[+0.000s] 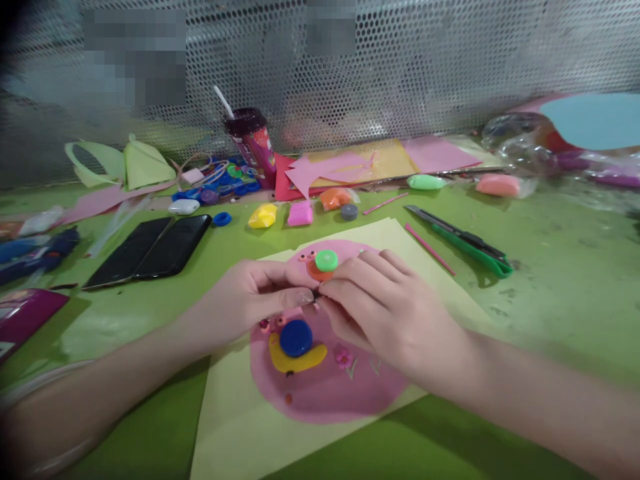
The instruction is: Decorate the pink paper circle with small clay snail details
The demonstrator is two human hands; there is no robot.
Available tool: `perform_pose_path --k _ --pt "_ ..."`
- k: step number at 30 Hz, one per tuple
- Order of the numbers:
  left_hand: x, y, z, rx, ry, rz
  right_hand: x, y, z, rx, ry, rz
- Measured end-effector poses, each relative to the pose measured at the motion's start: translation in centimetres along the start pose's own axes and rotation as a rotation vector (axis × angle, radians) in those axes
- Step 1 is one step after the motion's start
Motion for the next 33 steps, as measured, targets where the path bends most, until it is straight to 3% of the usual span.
perform_pose_path --k 11,27,33 --pt "0.0 0.0 -0.2 -0.013 0.025 0.0 0.1 0.1 0.0 -0.022 0.173 0.111" --pt "-0.3 0.1 -0.6 -0.027 0.07 0.024 0.3 0.1 -0.1 -0.029 0.186 0.124" --pt "0.0 0.4 -1.4 -0.126 0.099 -0.007 1.0 0.1 -0.2 -0.018 0.227 0.092"
Point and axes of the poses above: each hand's wrist, its own y-axis towards the middle knuckle, its own z-axis out of the palm, x = y × z, the point moved 3 cm from there along y, towards the middle knuckle, and after that the axes turned 8 degrees about -z, right-handed, at the moved point
